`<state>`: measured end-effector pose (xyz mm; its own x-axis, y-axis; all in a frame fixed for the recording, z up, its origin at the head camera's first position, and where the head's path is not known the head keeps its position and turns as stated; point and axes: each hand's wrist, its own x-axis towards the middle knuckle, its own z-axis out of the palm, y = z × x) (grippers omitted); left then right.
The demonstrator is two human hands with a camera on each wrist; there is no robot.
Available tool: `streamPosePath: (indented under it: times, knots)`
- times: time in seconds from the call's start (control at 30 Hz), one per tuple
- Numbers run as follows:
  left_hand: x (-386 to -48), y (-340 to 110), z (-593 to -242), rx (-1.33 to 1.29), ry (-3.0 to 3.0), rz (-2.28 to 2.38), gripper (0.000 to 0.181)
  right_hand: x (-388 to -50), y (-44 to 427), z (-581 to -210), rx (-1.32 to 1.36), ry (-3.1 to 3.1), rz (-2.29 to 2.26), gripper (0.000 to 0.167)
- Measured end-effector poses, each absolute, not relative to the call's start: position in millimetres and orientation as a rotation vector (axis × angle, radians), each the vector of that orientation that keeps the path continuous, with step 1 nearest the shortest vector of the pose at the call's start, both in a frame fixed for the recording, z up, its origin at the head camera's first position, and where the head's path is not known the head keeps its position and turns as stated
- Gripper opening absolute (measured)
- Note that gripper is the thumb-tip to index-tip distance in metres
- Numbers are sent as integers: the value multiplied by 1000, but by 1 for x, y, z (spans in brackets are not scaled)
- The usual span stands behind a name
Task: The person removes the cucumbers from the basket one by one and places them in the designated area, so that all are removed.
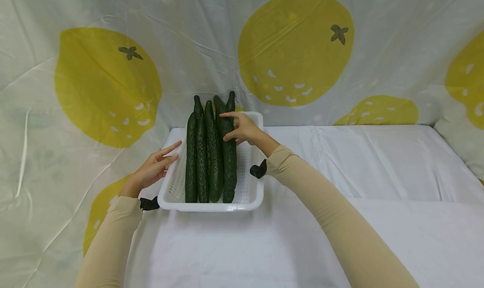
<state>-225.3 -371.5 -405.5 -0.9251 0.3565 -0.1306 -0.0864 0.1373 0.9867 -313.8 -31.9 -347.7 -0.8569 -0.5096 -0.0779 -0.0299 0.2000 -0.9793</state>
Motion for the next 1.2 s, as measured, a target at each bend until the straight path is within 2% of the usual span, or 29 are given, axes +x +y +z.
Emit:
streamPosePath:
  times: [0.53, 1.2]
  knots:
    - [-227, -371, -405, 256, 2094, 1842, 57, -315, -9, -330, -380, 2035, -1782, 77]
    - [-223, -370, -404, 181, 2124, 1825, 57, -309, 45, -313, -340, 1893, -1869, 75]
